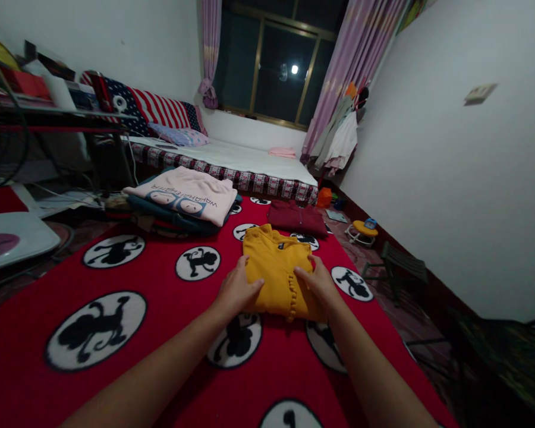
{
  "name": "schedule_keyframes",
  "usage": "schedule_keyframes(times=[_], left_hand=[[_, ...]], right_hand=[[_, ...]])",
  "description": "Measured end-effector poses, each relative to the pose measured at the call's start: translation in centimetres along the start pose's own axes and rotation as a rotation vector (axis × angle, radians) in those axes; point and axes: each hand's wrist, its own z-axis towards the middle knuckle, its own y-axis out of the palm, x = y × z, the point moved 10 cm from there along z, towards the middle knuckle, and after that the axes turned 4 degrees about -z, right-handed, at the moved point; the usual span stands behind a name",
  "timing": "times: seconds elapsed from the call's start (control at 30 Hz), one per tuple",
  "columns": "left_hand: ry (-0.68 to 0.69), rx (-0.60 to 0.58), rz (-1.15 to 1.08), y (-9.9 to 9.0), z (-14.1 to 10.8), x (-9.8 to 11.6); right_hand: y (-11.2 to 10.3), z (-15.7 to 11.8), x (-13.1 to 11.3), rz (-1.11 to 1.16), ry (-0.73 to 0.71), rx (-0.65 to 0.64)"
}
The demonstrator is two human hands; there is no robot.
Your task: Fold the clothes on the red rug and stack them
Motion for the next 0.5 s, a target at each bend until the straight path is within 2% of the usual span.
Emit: schedule_keyframes(times=[0.07,0.13,0.27,0.33,0.4,0.5], left_hand=[[0.077,-0.006,0.073,0.2,-1.5,1.7],[0.171,-0.016,0.187,0.7,-3.3,3.9],[0.338,-0.084,0.367,3.5,-6.6,7.3],[0.396,-0.131,0.388,5.1,-7.8,8.0],[0.437,-0.15,0.379,5.9,-8.5,8.1],[0.496,-0.163,0.3,5.0,-8.6,8.3]], right_hand=[[-0.2,-0.3,-1.9,-0.026,-0.059,-0.034],[0.1,-0.8,-4.4,-0.134,-0.089,-0.12],[1.8,-1.8,-9.6,-0.476,-0.158,-0.306],[3.1,-2.0,-11.4,-0.594,-0.201,-0.356],[4.4,-1.8,-12.4,-0.673,-0.235,-0.362],[5.0,-0.7,-12.3,-0.721,-0.242,-0.285]])
